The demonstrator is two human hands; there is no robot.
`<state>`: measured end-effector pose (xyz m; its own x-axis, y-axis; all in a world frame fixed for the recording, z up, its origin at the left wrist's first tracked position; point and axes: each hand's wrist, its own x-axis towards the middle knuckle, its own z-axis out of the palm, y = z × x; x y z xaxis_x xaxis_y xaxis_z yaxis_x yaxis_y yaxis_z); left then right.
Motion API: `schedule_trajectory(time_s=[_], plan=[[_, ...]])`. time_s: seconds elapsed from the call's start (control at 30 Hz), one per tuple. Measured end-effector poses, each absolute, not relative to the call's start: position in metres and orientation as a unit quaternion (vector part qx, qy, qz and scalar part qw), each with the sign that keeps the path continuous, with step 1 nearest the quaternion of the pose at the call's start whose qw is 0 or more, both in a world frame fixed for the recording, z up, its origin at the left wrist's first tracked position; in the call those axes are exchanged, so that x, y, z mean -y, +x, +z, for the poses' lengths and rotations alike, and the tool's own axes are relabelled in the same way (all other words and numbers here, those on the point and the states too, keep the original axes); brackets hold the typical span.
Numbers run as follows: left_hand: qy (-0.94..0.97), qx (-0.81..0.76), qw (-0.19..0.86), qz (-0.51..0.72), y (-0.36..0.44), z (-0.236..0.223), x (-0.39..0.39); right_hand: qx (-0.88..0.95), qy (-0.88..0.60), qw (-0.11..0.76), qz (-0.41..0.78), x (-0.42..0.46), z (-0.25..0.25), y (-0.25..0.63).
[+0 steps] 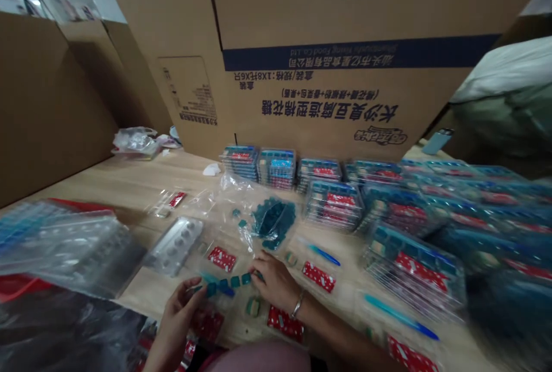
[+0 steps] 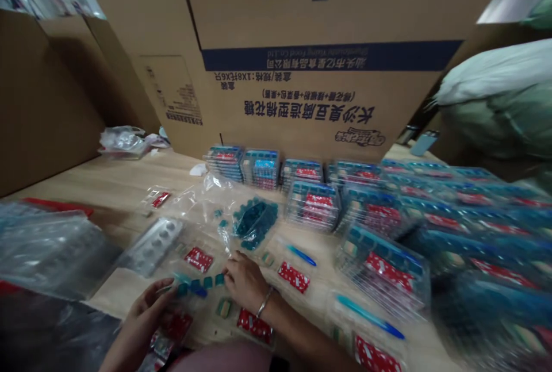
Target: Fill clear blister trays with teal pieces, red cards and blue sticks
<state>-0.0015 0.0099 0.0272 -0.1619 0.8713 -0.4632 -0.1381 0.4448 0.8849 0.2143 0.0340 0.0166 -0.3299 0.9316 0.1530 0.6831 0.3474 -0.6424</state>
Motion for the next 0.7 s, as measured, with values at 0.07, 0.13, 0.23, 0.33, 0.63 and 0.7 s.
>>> schedule_trajectory(time_s=[0.07,0.13,0.23,0.33,0.63,0.7], plan=[[0.286,-0.617,0.578,0.452,-0.002,0.031,-0.010,0.770,-0.508,0.291,0.253,-0.031,0.021,0.218],[0.275,-0.608,0.579,0.469,-0.002,0.037,-0.008,0.742,-0.504,0.345,0.277,-0.028,0.025,0.223],[0.264,-0.585,0.593,0.487,0.001,0.046,-0.002,0.643,-0.504,0.424,0.391,-0.023,0.027,0.229],[0.276,-0.557,0.618,0.482,0.011,0.049,0.001,0.509,-0.454,0.437,0.586,-0.019,0.025,0.227],[0.273,-0.490,0.707,0.430,0.029,0.050,-0.004,0.367,-0.430,0.454,0.688,-0.008,0.027,0.234],[0.252,-0.456,0.750,0.407,0.029,0.049,-0.007,0.362,-0.438,0.458,0.684,-0.005,0.028,0.237]])
